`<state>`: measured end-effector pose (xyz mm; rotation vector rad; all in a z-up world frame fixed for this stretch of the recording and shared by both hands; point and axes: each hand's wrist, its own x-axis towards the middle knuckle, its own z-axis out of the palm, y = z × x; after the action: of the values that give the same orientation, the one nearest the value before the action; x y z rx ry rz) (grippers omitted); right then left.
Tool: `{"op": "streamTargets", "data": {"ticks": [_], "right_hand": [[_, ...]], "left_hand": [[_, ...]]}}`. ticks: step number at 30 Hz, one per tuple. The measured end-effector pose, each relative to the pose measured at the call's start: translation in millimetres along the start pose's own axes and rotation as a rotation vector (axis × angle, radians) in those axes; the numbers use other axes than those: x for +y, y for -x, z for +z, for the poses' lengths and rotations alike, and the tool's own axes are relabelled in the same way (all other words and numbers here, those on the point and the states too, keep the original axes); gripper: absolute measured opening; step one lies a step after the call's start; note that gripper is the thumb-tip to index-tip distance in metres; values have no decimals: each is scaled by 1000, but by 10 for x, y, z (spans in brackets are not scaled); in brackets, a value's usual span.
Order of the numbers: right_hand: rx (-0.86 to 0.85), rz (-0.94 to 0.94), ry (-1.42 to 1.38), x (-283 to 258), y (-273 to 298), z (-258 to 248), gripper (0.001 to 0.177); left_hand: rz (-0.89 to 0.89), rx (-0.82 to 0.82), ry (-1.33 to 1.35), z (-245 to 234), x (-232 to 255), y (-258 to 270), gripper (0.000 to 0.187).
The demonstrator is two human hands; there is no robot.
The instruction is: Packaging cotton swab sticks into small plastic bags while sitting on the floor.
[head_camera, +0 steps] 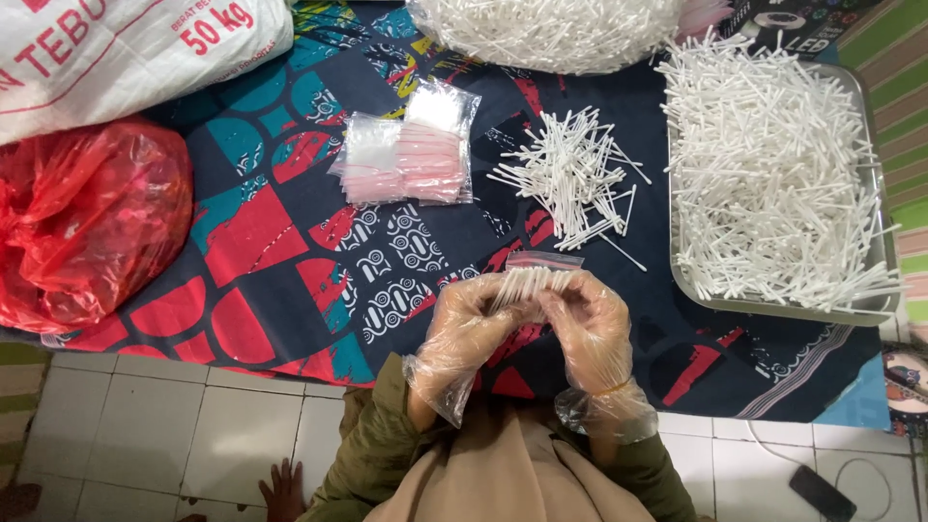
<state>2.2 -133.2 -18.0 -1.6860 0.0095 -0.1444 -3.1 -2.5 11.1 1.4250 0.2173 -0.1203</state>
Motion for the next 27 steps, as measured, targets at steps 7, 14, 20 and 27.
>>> {"op": "streamTargets", "data": {"ticks": [7, 14, 20, 27], "right_hand": [[-119, -20, 40, -371, -71, 136, 10], [-217, -137, 85, -348, -262, 332, 8], [-269, -316, 180, -257, -434, 1066, 14], [-272, -208, 471, 478, -613, 2046, 21]], "left_hand": [[23, 38, -9, -217, -193, -70, 5], [109, 131, -37, -674, -85, -124, 10], [115, 380, -361, -1273, -3, -166, 11], [68, 646, -918, -1955, -243, -380, 18]]}}
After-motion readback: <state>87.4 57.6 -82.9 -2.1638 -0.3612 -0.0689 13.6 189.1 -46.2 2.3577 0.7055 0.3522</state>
